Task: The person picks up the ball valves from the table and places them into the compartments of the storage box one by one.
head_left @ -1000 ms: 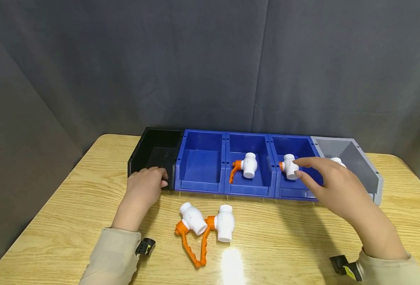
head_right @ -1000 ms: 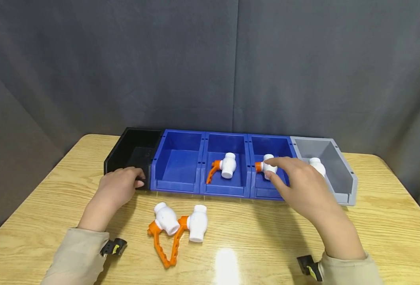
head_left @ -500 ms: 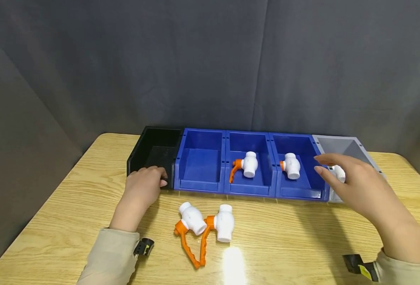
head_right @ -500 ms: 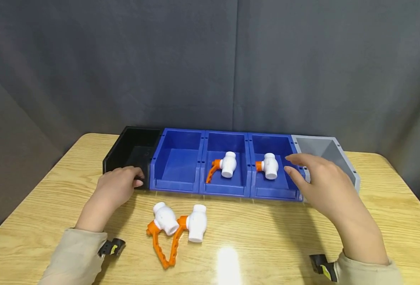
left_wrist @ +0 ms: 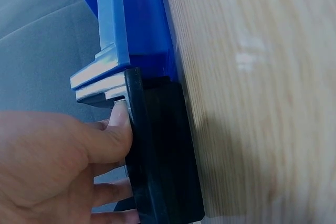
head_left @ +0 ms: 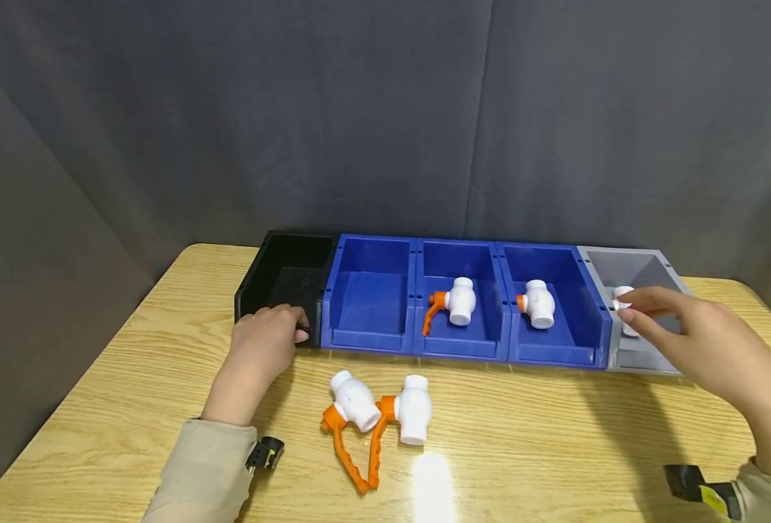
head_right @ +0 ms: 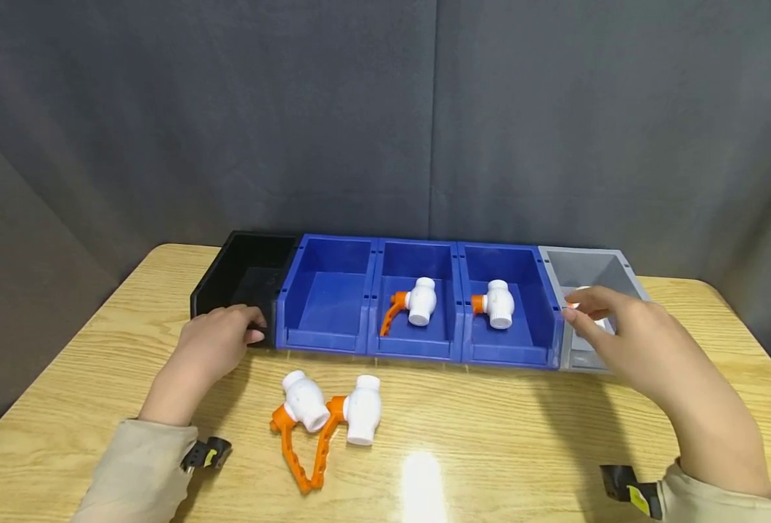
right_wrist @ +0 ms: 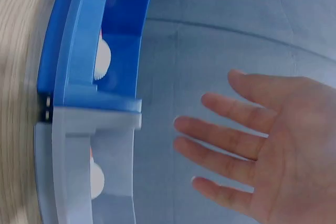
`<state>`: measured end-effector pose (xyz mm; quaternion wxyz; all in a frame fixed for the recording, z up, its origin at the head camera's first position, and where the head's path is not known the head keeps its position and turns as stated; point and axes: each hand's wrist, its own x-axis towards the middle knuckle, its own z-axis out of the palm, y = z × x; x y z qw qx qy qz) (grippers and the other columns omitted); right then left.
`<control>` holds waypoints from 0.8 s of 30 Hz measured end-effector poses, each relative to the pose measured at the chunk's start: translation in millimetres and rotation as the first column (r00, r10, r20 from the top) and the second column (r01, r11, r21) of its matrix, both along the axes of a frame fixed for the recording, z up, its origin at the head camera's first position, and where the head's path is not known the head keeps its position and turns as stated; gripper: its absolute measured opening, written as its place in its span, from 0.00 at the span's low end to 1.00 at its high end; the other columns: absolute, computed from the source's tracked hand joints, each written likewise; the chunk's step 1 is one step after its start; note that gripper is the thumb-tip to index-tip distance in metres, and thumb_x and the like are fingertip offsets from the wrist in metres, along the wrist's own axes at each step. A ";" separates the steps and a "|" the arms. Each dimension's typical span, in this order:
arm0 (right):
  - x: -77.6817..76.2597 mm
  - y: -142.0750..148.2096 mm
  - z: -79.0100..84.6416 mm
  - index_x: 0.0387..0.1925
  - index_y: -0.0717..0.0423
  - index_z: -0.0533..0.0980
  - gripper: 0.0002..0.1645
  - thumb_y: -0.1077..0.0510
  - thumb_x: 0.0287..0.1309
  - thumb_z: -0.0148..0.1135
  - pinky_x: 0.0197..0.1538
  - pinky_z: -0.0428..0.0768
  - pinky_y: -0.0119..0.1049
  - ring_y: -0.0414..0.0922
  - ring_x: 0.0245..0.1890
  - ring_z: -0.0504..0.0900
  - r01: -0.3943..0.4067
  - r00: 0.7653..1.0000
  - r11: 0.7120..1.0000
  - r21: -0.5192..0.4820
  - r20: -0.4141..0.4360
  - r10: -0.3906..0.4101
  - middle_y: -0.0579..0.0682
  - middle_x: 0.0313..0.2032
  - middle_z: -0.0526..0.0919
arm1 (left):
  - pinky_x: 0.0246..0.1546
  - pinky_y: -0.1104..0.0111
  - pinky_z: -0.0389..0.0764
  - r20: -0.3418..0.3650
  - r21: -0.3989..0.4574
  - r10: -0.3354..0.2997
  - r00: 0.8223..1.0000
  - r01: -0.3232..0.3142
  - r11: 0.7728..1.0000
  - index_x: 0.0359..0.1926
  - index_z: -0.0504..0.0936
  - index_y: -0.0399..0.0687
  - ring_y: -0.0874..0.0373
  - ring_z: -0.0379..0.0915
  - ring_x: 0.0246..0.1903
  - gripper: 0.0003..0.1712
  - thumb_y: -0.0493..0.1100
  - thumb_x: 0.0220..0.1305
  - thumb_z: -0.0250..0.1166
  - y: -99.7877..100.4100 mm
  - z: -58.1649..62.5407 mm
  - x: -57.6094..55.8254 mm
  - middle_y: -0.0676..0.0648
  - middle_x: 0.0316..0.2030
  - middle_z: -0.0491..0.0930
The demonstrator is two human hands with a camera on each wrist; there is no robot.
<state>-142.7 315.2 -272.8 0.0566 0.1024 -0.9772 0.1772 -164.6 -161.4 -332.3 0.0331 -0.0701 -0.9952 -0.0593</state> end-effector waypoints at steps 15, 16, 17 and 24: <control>-15.6 34.2 -20.1 0.48 0.67 0.78 0.20 0.54 0.64 0.65 0.37 0.76 0.49 0.61 0.39 0.83 -0.005 0.995 0.999 0.039 0.104 0.001 0.61 0.37 0.85 | 0.41 0.49 0.77 -0.004 -0.002 -0.005 1.000 0.005 1.000 0.42 0.85 0.45 0.43 0.79 0.41 0.07 0.42 0.66 0.64 0.1 1.6 0.5 0.43 0.42 0.84; -16.1 34.4 -21.3 0.49 0.68 0.77 0.21 0.54 0.63 0.66 0.37 0.76 0.50 0.62 0.39 0.83 -0.009 0.994 0.999 0.040 0.113 0.004 0.62 0.37 0.84 | 0.41 0.49 0.77 -0.002 -0.003 -0.005 1.000 0.005 1.000 0.42 0.85 0.45 0.43 0.79 0.41 0.07 0.42 0.66 0.64 0.2 1.6 0.6 0.43 0.42 0.84; -16.3 34.7 -22.6 0.49 0.69 0.77 0.21 0.55 0.63 0.66 0.37 0.77 0.52 0.62 0.39 0.83 -0.013 0.993 0.999 0.039 0.120 0.008 0.62 0.37 0.84 | 0.41 0.49 0.77 -0.001 -0.005 -0.004 1.000 0.004 1.000 0.42 0.85 0.45 0.43 0.79 0.41 0.07 0.42 0.67 0.64 0.4 1.6 0.5 0.43 0.42 0.84; -20.0 37.4 -32.0 0.42 0.72 0.79 0.17 0.62 0.58 0.69 0.37 0.79 0.55 0.61 0.35 0.83 -0.042 0.989 0.998 0.043 0.147 0.035 0.62 0.32 0.83 | 0.42 0.49 0.77 -0.002 -0.003 -0.004 1.000 0.004 1.000 0.42 0.85 0.44 0.42 0.79 0.41 0.08 0.42 0.67 0.64 1.1 1.7 0.5 0.42 0.43 0.84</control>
